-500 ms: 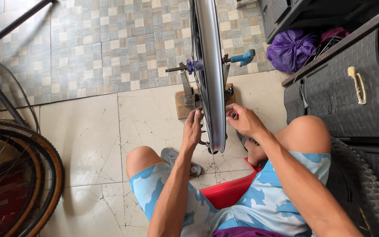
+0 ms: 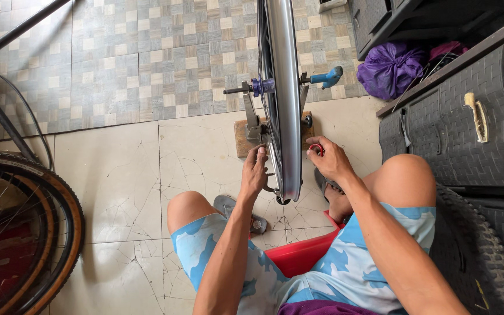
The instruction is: The person sits on a low stool and uses a spoke wrench to adjust the tension of the spokes on a bicycle wheel mounted in a truing stand. They rotate the wheel periodically to check alignment and continue making small adjustments to the spokes.
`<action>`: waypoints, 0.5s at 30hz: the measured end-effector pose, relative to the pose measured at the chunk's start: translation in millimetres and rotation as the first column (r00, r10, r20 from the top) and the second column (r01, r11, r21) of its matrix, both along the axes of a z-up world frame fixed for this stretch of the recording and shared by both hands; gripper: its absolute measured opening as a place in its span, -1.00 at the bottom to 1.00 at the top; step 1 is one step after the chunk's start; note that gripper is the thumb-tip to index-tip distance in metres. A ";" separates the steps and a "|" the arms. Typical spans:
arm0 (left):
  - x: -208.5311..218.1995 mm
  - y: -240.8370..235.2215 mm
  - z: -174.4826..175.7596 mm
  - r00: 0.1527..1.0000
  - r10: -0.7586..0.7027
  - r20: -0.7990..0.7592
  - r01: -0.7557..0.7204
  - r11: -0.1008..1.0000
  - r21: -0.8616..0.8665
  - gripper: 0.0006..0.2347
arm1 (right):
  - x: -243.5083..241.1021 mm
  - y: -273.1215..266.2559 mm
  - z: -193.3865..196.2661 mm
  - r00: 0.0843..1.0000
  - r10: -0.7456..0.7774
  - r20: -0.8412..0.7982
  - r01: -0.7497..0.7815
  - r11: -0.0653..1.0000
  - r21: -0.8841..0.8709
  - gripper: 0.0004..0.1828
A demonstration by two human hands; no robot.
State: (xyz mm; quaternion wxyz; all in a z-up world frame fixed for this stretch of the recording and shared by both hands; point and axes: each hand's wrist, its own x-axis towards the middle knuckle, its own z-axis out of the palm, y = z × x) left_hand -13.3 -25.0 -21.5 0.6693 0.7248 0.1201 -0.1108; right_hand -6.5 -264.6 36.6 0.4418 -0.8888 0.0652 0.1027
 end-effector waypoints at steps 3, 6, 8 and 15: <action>-0.5 -2.6 -1.2 1.000 0.001 0.011 -0.001 1.000 -0.004 -0.48 | -1.0 -0.1 -4.7 0.999 -0.017 -0.051 0.018 1.000 0.018 -0.52; -1.0 -3.0 -2.0 1.000 0.001 0.003 -0.001 1.000 0.013 -0.48 | -0.5 -1.0 -11.6 0.995 -0.029 -0.098 0.036 0.996 0.078 -0.49; -0.2 -2.7 -3.0 1.000 0.000 0.016 0.000 1.000 -0.013 -0.49 | 0.8 -2.2 -15.6 0.996 -0.028 -0.087 0.042 0.986 0.164 -0.49; -2.8 2.4 -15.7 1.000 -0.017 0.017 0.017 1.000 0.002 -0.49 | -9.3 0.9 7.2 0.998 -0.060 0.005 0.059 0.990 0.124 -0.56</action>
